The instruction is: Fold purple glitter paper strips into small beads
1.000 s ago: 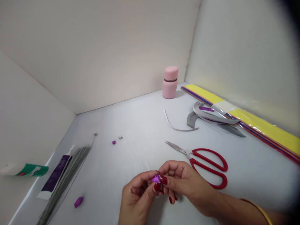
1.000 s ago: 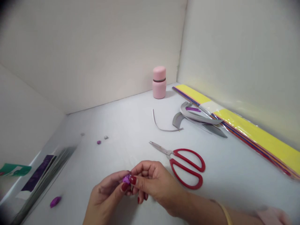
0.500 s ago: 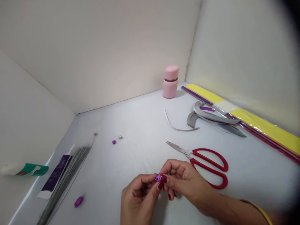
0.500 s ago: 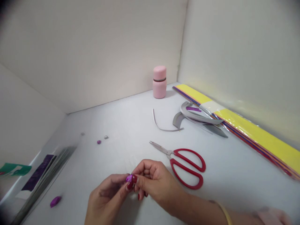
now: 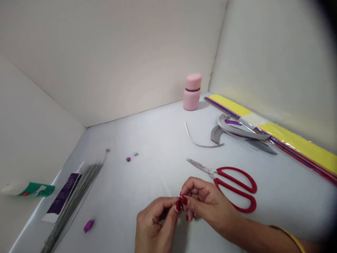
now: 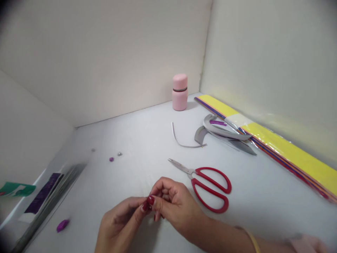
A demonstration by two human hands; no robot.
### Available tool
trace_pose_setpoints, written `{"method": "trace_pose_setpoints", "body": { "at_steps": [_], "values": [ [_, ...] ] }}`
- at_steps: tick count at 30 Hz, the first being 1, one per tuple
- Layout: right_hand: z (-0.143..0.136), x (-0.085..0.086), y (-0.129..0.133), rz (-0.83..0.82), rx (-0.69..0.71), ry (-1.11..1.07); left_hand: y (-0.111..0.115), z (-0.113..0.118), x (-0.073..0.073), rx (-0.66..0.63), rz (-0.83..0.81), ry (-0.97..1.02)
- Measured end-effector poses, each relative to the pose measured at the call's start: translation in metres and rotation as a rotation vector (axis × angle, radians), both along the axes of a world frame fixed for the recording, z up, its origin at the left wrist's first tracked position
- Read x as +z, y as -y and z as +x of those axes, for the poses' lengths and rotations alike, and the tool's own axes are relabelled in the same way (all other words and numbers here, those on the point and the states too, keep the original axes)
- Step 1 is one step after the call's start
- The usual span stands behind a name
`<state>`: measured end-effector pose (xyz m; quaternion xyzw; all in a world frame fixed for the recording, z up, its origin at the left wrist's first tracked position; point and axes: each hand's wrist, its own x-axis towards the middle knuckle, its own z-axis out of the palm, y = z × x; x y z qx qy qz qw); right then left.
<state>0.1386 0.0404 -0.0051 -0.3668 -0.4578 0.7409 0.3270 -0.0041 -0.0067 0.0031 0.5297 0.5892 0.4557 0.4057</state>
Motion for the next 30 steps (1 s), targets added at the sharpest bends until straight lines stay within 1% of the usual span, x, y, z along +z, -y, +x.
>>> {"method": "trace_pose_setpoints", "body": {
  "at_steps": [4, 5, 7, 9, 11, 12, 15, 17, 19, 22, 24, 26, 28, 30],
  "values": [
    [0.001, 0.000, -0.001, 0.029, 0.003, 0.037, 0.001, -0.001, -0.001, 0.047, 0.310, -0.340],
    [0.001, 0.000, 0.000, 0.032, 0.008, 0.038, 0.002, -0.001, -0.001, 0.055, 0.357, -0.399],
    [0.000, 0.000, 0.000, 0.021, 0.026, 0.031, 0.002, 0.000, -0.001, 0.039, 0.378, -0.433],
    [-0.002, 0.001, 0.000, -0.012, 0.037, 0.024, 0.002, 0.002, 0.000, 0.019, 0.334, -0.393],
    [-0.003, 0.002, -0.001, -0.065, 0.035, 0.019, 0.002, 0.003, 0.002, 0.041, 0.227, -0.300],
    [-0.004, 0.003, -0.001, -0.094, 0.032, 0.012, 0.001, 0.004, 0.002, 0.065, 0.147, -0.222],
    [-0.005, 0.004, -0.001, -0.158, 0.034, -0.038, -0.002, 0.005, 0.003, 0.151, -0.125, 0.096],
    [-0.004, 0.003, -0.002, -0.175, 0.044, -0.072, -0.005, 0.005, 0.003, 0.188, -0.237, 0.251],
    [-0.004, 0.002, -0.001, -0.174, 0.053, -0.092, -0.006, 0.005, 0.005, 0.186, -0.270, 0.311],
    [-0.003, 0.001, 0.000, -0.142, 0.081, -0.070, -0.006, 0.007, 0.007, 0.148, -0.261, 0.324],
    [-0.004, 0.002, 0.001, -0.119, 0.090, -0.034, -0.005, 0.007, 0.007, 0.144, -0.263, 0.327],
    [-0.005, 0.003, 0.001, -0.099, 0.086, -0.019, -0.006, 0.007, 0.004, 0.163, -0.270, 0.340],
    [-0.005, 0.005, 0.002, -0.087, 0.087, -0.025, -0.007, 0.006, -0.001, 0.168, -0.291, 0.374],
    [-0.005, 0.006, 0.002, -0.086, 0.101, -0.034, -0.008, 0.005, -0.008, 0.135, -0.346, 0.451]
  ]
}}
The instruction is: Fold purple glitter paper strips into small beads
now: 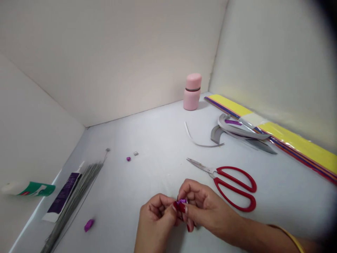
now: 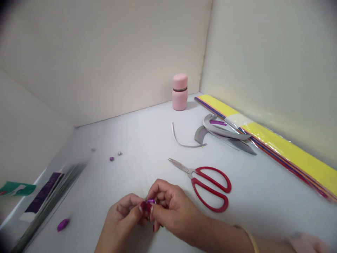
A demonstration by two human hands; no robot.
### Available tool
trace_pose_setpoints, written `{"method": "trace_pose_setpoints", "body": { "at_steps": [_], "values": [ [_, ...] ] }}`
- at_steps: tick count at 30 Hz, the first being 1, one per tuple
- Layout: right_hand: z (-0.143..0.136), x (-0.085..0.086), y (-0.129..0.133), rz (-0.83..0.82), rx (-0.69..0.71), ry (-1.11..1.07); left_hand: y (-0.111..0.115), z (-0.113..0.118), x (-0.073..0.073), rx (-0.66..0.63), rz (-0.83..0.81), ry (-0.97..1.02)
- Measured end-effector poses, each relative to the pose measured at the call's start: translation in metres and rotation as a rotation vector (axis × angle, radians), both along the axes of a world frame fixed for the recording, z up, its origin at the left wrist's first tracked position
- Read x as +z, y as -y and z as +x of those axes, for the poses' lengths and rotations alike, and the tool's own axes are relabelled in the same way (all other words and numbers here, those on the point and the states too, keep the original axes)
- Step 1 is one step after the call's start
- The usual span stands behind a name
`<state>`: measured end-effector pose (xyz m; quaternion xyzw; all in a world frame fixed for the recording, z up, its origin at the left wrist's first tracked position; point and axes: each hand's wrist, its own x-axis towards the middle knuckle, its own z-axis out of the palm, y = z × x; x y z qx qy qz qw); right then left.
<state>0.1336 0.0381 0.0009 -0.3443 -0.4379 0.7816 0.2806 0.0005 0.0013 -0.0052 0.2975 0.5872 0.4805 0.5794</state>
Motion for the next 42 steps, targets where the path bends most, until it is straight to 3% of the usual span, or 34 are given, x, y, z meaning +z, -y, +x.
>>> {"method": "trace_pose_setpoints", "body": {
  "at_steps": [3, 4, 6, 8, 13, 16, 24, 31, 39, 42],
  "values": [
    [0.001, 0.001, -0.001, -0.017, 0.035, 0.002, 0.001, 0.000, -0.005, -0.048, -0.045, 0.128],
    [0.001, 0.001, -0.001, -0.029, 0.044, 0.011, 0.003, 0.001, -0.004, -0.042, -0.028, 0.062],
    [0.002, 0.001, -0.003, -0.060, 0.047, 0.027, 0.006, 0.002, 0.001, 0.014, 0.116, -0.268],
    [0.003, 0.001, -0.004, -0.079, 0.049, 0.008, 0.007, 0.003, 0.006, 0.032, 0.198, -0.379],
    [0.005, -0.002, -0.005, -0.082, 0.143, -0.084, 0.005, -0.001, 0.004, 0.006, 0.060, -0.028],
    [0.006, -0.004, -0.004, -0.066, 0.142, -0.077, 0.002, -0.004, 0.000, -0.011, 0.028, 0.051],
    [0.008, -0.003, -0.007, -0.076, 0.151, -0.115, 0.001, -0.006, 0.001, -0.033, 0.002, 0.041],
    [0.005, -0.006, -0.006, -0.056, 0.116, -0.075, 0.005, -0.002, 0.007, -0.030, 0.136, -0.225],
    [0.008, -0.006, -0.009, -0.144, 0.040, -0.090, 0.002, -0.002, 0.007, -0.032, 0.143, -0.017],
    [0.008, -0.005, -0.008, -0.193, -0.005, -0.139, 0.006, 0.001, 0.004, 0.047, 0.269, -0.189]
  ]
}}
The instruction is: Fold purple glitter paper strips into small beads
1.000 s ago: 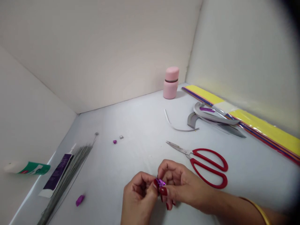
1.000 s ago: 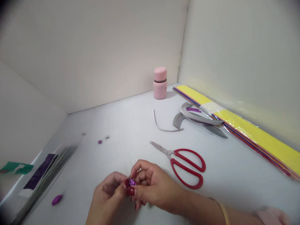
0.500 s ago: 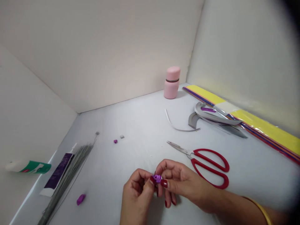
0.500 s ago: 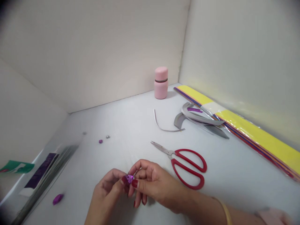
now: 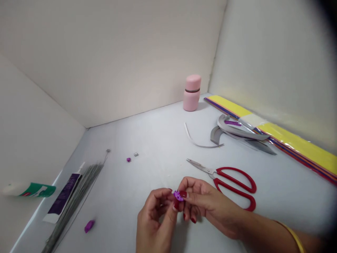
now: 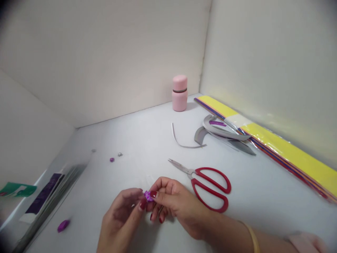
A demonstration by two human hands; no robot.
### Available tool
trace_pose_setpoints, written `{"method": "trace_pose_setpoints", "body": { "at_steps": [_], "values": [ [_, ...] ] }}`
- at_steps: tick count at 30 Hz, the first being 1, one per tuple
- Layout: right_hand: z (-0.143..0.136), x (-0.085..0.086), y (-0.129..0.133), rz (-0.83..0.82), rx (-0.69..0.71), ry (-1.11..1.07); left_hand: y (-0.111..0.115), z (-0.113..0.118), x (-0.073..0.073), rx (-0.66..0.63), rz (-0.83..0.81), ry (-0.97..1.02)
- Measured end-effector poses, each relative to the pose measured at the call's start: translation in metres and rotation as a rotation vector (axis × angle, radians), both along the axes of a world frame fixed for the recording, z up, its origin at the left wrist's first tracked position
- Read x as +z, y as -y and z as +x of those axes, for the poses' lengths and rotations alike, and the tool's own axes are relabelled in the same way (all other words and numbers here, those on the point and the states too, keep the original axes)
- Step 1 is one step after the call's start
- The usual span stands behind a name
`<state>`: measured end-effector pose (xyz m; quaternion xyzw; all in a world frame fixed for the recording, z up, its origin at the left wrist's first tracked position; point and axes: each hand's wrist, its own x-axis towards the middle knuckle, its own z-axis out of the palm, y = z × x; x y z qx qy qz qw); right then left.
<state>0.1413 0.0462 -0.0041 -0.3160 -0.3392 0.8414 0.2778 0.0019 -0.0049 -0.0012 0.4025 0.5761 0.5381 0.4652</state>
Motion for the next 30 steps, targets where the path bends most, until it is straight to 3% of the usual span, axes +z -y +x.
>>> {"method": "trace_pose_setpoints", "body": {
  "at_steps": [4, 8, 17, 22, 26, 30],
  "values": [
    [-0.001, 0.000, 0.003, -0.006, -0.047, -0.007, 0.004, 0.001, -0.008, -0.002, 0.289, -0.390],
    [-0.001, -0.001, 0.004, 0.001, -0.038, 0.001, 0.004, -0.003, -0.013, -0.048, 0.411, -0.547],
    [-0.001, 0.000, 0.001, 0.052, -0.058, 0.089, 0.000, -0.012, -0.019, -0.169, 0.504, -0.569],
    [-0.001, 0.000, 0.001, 0.056, -0.048, 0.100, -0.002, -0.020, -0.016, -0.298, 0.533, -0.650],
    [0.000, 0.002, -0.001, 0.018, -0.012, 0.083, -0.002, -0.021, -0.013, -0.349, 0.508, -0.602],
    [0.000, 0.003, -0.001, -0.010, -0.005, 0.066, 0.000, -0.014, -0.014, -0.247, 0.435, -0.442]
  ]
}}
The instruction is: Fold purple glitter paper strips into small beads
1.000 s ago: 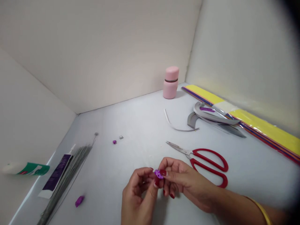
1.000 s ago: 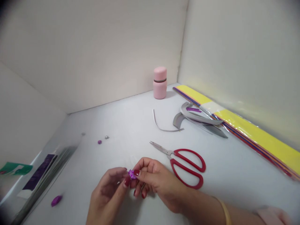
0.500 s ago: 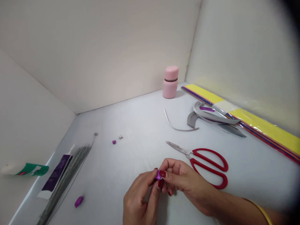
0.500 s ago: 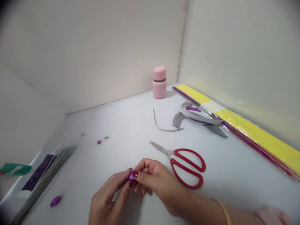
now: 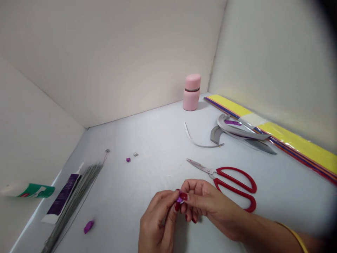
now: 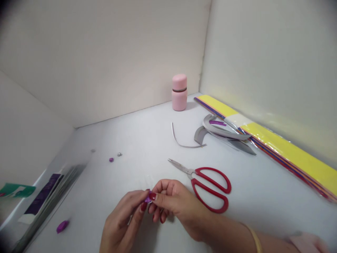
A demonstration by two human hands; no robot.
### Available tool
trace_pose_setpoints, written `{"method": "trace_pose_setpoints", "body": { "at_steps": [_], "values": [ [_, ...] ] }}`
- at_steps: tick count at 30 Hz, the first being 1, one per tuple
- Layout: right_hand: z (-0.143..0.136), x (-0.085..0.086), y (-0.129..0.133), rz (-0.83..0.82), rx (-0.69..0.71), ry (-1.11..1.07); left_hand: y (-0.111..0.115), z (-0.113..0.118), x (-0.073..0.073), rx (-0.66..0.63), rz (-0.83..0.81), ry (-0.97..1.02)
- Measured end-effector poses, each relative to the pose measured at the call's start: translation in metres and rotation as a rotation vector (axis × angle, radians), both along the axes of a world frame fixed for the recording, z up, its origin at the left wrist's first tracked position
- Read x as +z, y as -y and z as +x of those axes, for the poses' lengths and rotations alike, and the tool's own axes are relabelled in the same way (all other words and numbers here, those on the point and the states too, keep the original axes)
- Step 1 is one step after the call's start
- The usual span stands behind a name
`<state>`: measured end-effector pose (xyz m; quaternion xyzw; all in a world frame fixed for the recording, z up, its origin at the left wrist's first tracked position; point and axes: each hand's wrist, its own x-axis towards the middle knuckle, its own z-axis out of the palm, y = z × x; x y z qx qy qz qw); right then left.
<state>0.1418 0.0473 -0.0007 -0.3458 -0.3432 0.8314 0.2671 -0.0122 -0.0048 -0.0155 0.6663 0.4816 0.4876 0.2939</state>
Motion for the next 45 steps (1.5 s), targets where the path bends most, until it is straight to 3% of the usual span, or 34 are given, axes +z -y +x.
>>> {"method": "trace_pose_setpoints", "body": {
  "at_steps": [3, 8, 15, 22, 27, 33, 38, 41, 45],
  "values": [
    [-0.001, 0.000, 0.001, -0.007, -0.002, -0.015, 0.002, 0.005, -0.001, 0.116, -0.051, 0.161],
    [-0.001, -0.002, 0.001, 0.027, 0.010, -0.016, 0.002, 0.006, 0.003, 0.068, -0.053, 0.157],
    [0.000, -0.006, 0.003, -0.037, 0.086, -0.094, 0.005, 0.006, 0.005, 0.140, -0.038, 0.284],
    [0.001, -0.006, 0.003, -0.088, 0.081, -0.126, 0.001, 0.009, 0.010, 0.157, -0.282, 0.594],
    [-0.001, -0.008, 0.004, -0.112, 0.070, -0.144, -0.001, 0.011, 0.015, 0.230, -0.327, 0.646],
    [-0.002, -0.005, 0.005, -0.114, 0.071, -0.134, -0.003, 0.010, 0.009, 0.209, -0.506, 0.800],
    [-0.003, -0.002, 0.006, -0.058, 0.007, -0.091, -0.003, 0.009, 0.007, 0.102, -0.333, 0.617],
    [-0.004, -0.002, 0.006, -0.009, 0.002, -0.067, -0.002, 0.007, 0.010, 0.052, -0.324, 0.541],
    [-0.003, -0.001, 0.007, 0.037, 0.006, -0.067, -0.004, 0.009, 0.009, -0.111, -0.533, 0.782]
  ]
}}
